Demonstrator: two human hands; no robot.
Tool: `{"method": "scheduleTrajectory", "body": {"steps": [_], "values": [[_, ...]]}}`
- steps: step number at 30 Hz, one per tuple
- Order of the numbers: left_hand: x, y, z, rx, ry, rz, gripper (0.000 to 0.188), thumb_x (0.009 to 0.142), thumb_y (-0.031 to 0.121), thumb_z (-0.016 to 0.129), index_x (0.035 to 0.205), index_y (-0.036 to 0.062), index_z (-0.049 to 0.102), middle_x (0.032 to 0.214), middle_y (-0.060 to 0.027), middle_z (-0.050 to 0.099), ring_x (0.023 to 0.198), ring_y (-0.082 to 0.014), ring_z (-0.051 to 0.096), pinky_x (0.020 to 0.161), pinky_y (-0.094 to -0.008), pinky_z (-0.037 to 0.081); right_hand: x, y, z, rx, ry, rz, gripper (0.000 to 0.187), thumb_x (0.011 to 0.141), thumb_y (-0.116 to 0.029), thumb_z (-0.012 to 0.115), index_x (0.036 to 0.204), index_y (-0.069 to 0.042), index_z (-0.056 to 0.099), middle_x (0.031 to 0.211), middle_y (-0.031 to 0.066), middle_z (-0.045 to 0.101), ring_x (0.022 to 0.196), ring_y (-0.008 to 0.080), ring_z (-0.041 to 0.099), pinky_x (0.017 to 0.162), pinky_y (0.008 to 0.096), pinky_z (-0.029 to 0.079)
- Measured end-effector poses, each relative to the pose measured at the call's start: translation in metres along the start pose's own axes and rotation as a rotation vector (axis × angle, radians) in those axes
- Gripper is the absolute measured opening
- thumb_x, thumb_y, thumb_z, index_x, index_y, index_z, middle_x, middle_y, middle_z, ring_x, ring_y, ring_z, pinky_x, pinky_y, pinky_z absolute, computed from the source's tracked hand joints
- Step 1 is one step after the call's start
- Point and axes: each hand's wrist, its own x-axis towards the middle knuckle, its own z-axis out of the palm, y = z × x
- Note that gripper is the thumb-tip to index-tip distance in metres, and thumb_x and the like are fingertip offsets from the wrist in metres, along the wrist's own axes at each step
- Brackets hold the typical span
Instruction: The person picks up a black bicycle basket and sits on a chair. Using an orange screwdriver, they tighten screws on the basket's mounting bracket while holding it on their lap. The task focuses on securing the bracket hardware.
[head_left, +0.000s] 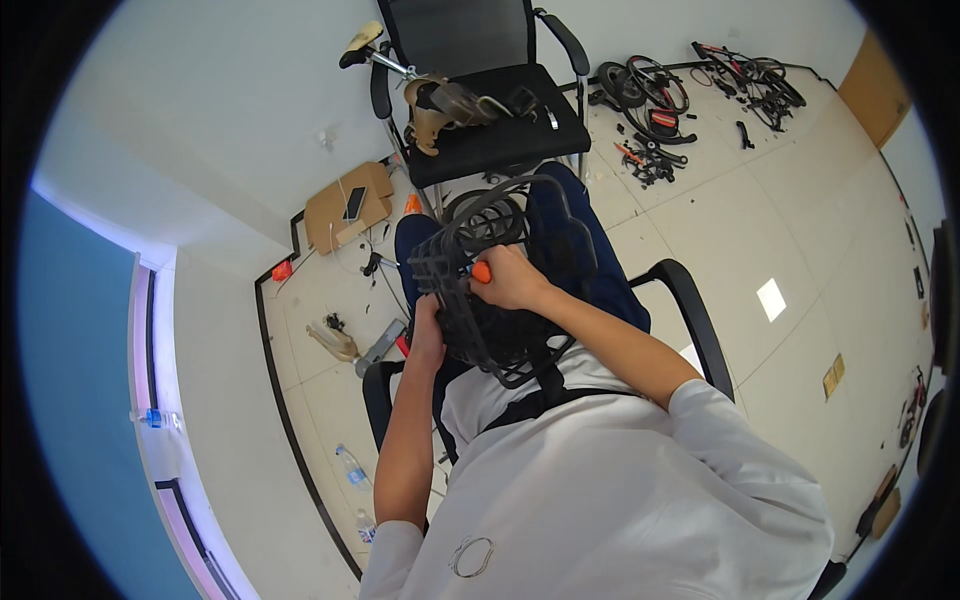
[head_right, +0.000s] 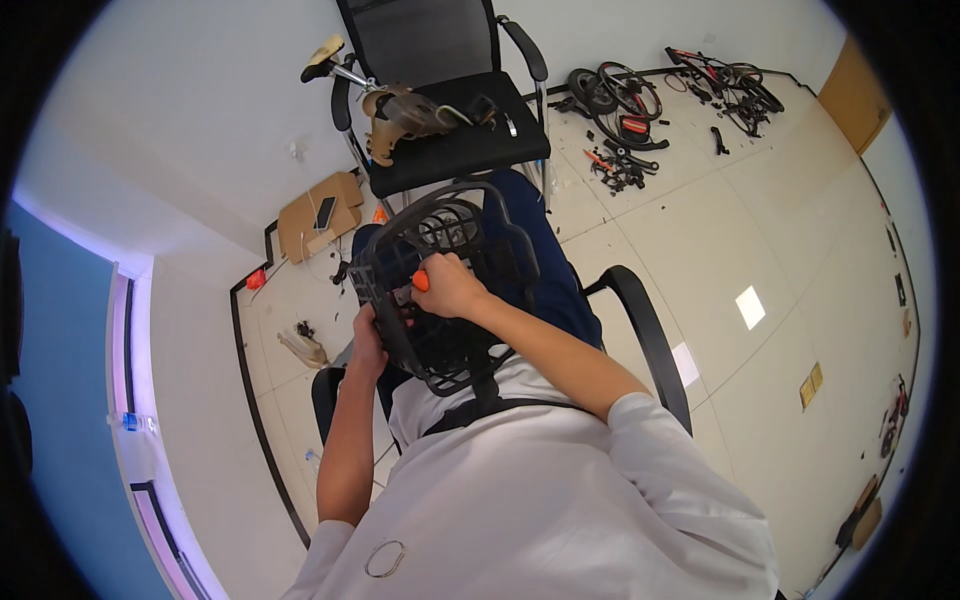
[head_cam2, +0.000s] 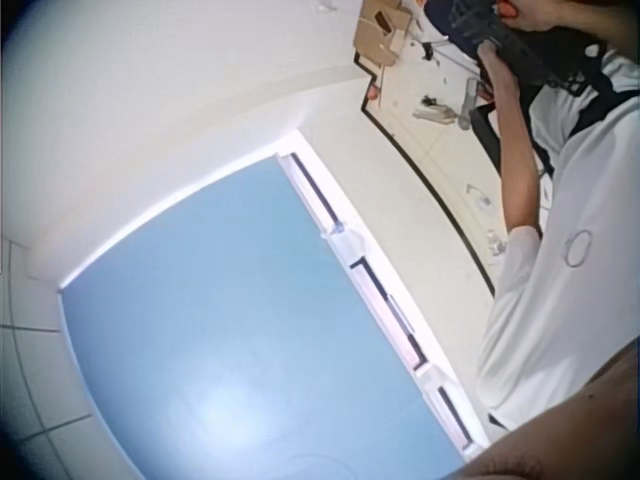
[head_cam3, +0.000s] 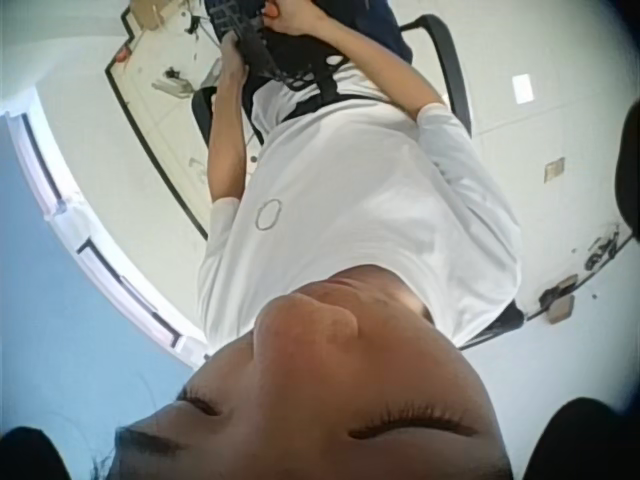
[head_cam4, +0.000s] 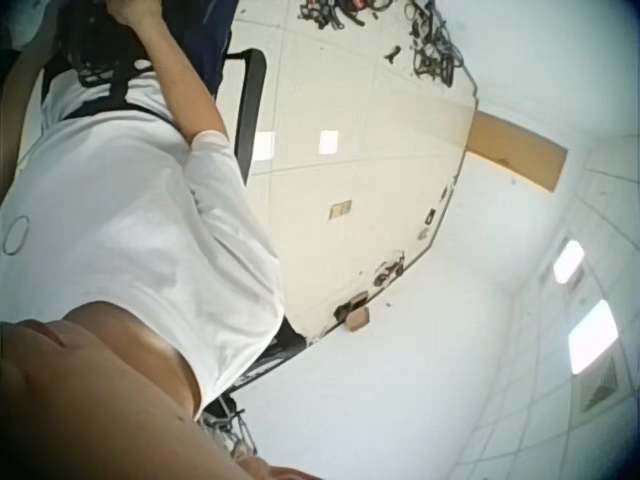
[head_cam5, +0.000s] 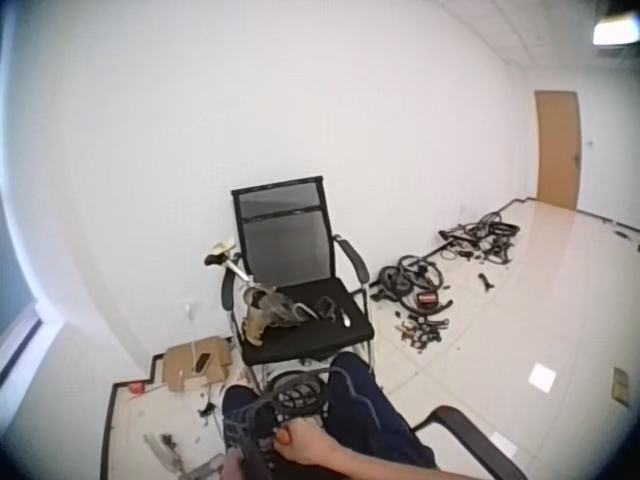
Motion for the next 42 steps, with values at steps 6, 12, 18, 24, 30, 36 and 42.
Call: {"method": "scheduleTrajectory", "body": {"steps": [6, 12, 18, 24, 30, 36, 42], "values": [[0.038, -0.061, -0.05, -0.125, 0.075, 0.05, 0.054, 0.094, 0.045, 0.036, 0.12, 0.0047, 0.06, 0.103, -0.0116, 0.068, 0.086, -0.0232, 0.066, 0.082, -0.0361, 0.053, 0.002, -0.004, 0.007, -0.025, -0.024, -0.055, 0.027, 0.071, -0.02, 0.073, 0.089, 0.0, 0.068, 0.085, 0.0256, 0.067, 0.088, 0.0417, 0.066, 0.079, 0.0447, 0.054], [0.011, -0.005, -0.007, -0.133, 0.043, -0.006, 0.032, 0.088, 0.035, 0.05, 0.097, 0.0087, 0.066, 0.091, -0.0028, 0.067, 0.085, -0.0171, 0.065, 0.08, -0.0326, 0.052, 0.005, -0.005, 0.007, -0.072, 0.025, -0.064, 0.027, 0.073, -0.02, 0.071, 0.087, 0.002, 0.067, 0.089, 0.0262, 0.067, 0.089, 0.0421, 0.066, 0.08, 0.0452, 0.054], [0.008, -0.006, -0.006, -0.082, 0.01, -0.004, 0.035, 0.09, 0.034, 0.047, 0.096, 0.0065, 0.067, 0.092, -0.0036, 0.068, 0.083, -0.0165, 0.065, 0.079, -0.0311, 0.052, 0.003, -0.004, 0.005, -0.107, -0.061, 0.078, 0.035, 0.075, -0.026, 0.072, 0.096, 0.002, 0.066, 0.102, 0.0284, 0.065, 0.097, 0.0421, 0.065, 0.085, 0.0448, 0.054], [0.022, -0.023, -0.021, 0.039, -0.094, 0.083, 0.05, 0.095, 0.043, 0.039, 0.114, 0.0044, 0.063, 0.1, -0.0082, 0.067, 0.084, -0.0191, 0.064, 0.079, -0.0328, 0.052, 0.009, 0.008, 0.018, -0.065, -0.009, 0.046, 0.031, 0.072, -0.023, 0.072, 0.089, 0.003, 0.067, 0.091, 0.0282, 0.066, 0.091, 0.0418, 0.066, 0.082, 0.0458, 0.054], [0.017, -0.014, -0.016, 0.127, -0.044, 0.076, 0.037, 0.092, 0.034, 0.045, 0.097, 0.0058, 0.068, 0.083, -0.0032, 0.067, 0.072, -0.0149, 0.064, 0.069, -0.0292, 0.051, 0.005, -0.001, 0.007, -0.136, -0.005, -0.019, 0.031, 0.072, -0.019, 0.073, 0.093, 0.002, 0.066, 0.095, 0.0254, 0.067, 0.095, 0.0404, 0.065, 0.084, 0.0459, 0.053], [0.017, -0.014, -0.018, 0.121, -0.025, 0.079, 0.035, 0.091, 0.032, 0.046, 0.094, 0.0047, 0.068, 0.081, -0.0035, 0.067, 0.069, -0.0149, 0.064, 0.066, -0.029, 0.051, 0.006, -0.003, 0.005, -0.101, -0.032, -0.067, 0.03, 0.073, -0.019, 0.072, 0.094, 0.002, 0.065, 0.093, 0.0253, 0.067, 0.094, 0.0416, 0.065, 0.084, 0.0459, 0.053], [0.014, -0.008, -0.013, 0.114, -0.029, 0.073, 0.036, 0.09, 0.032, 0.047, 0.097, 0.0029, 0.068, 0.082, -0.0056, 0.067, 0.072, -0.0166, 0.066, 0.067, -0.0303, 0.053, 0.007, -0.001, 0.004, -0.109, -0.053, 0.009, 0.031, 0.073, -0.019, 0.072, 0.096, 0.002, 0.065, 0.094, 0.0257, 0.067, 0.095, 0.0418, 0.064, 0.084, 0.0461, 0.053]]}}
